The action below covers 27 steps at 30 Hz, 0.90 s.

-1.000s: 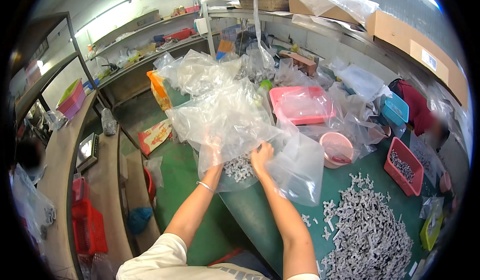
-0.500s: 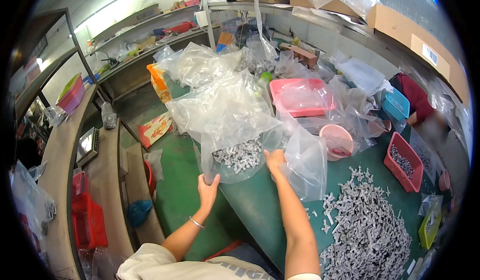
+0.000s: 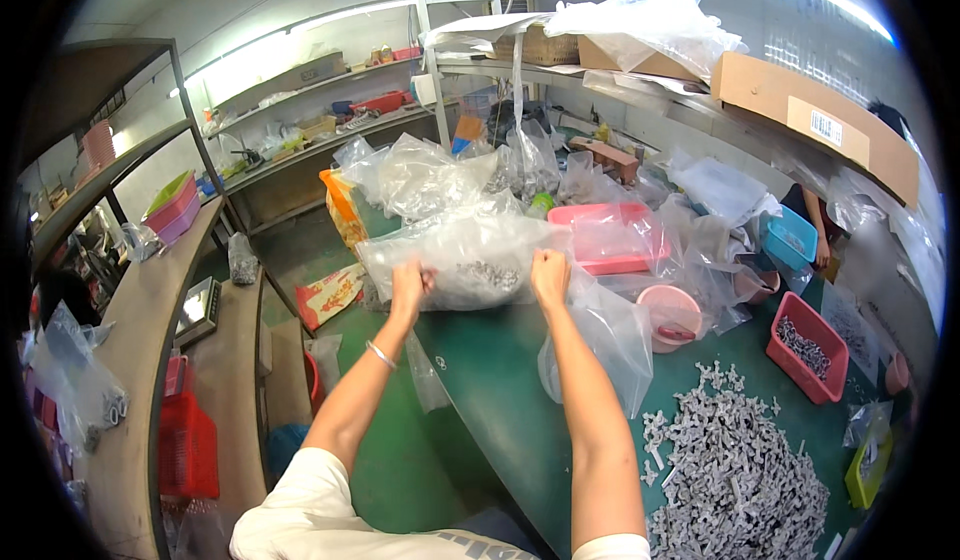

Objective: The person sorts small metal components on a green work surface by hand, checking them individually before placing them into plastic bags.

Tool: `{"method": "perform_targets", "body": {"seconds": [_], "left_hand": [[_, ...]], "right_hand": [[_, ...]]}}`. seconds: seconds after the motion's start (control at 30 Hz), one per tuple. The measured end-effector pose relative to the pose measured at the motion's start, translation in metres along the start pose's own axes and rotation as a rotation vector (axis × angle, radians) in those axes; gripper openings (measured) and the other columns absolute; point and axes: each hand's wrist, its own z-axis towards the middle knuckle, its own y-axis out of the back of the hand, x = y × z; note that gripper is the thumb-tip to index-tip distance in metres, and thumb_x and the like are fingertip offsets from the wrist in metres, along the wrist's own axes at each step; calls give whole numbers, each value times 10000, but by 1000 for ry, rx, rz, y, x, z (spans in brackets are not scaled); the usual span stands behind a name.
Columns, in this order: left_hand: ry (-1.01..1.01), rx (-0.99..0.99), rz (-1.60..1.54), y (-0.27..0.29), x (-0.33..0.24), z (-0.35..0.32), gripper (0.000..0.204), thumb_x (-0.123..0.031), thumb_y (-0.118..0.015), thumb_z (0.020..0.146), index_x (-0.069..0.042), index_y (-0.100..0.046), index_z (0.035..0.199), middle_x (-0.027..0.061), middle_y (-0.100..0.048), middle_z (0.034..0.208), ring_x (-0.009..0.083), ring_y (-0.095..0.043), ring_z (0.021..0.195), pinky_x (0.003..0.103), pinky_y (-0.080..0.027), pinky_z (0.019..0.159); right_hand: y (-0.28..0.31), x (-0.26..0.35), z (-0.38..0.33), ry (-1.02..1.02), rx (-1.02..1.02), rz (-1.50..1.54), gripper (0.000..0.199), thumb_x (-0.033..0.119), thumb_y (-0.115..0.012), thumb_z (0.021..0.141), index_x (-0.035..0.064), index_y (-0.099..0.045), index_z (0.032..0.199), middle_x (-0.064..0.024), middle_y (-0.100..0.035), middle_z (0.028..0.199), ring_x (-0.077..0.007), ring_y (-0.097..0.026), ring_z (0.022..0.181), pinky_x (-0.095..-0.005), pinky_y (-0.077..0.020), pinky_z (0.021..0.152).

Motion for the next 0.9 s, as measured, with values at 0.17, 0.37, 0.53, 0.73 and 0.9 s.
{"method": "perform_targets", "body": {"seconds": [0.17, 0.37, 0.53, 0.73, 0.9], "left_hand": [[-198, -53, -136, 2, -42, 30, 523, -344, -356, 973, 33, -589, 695, 60, -535, 561, 116, -503, 509, 246, -370, 465], [-228, -45, -171, 14, -22, -13, 525, -378, -389, 966, 17, -568, 672, 70, -533, 589, 132, -497, 525, 247, -382, 495], [-168, 63, -125, 34, 12, -80, 524, -394, -379, 967, -12, -571, 663, 68, -551, 604, 123, -501, 532, 236, -381, 501], [-49, 98, -207, 40, 34, -142, 486, -348, -359, 979, -24, -564, 681, 54, -553, 624, 108, -487, 544, 233, -384, 523], [69, 147, -219, 33, 52, -165, 429, -313, -371, 977, -32, -553, 709, 54, -563, 640, 109, -495, 550, 231, -389, 525]], "right_hand": [[16, 8, 30, 83, -6, 231, 401, 263, -548, 882, 38, -493, 553, -8, -477, 503, -93, -412, 450, -274, -330, 452], [34, 13, -16, -82, 77, 414, 392, 234, -536, 888, -4, -505, 578, 2, -444, 504, -71, -393, 507, -283, -326, 481], [37, 15, -74, -45, 166, 220, 363, 230, -548, 881, -20, -546, 618, -19, -443, 502, -77, -389, 505, -297, -328, 480], [47, 3, -122, -113, 191, 94, 340, 237, -551, 888, 4, -612, 648, -14, -505, 493, -71, -453, 477, -256, -354, 463], [64, -10, -143, -125, 154, 141, 338, 246, -528, 898, 6, -625, 682, -23, -533, 527, -78, -481, 503, -256, -374, 474]]}}
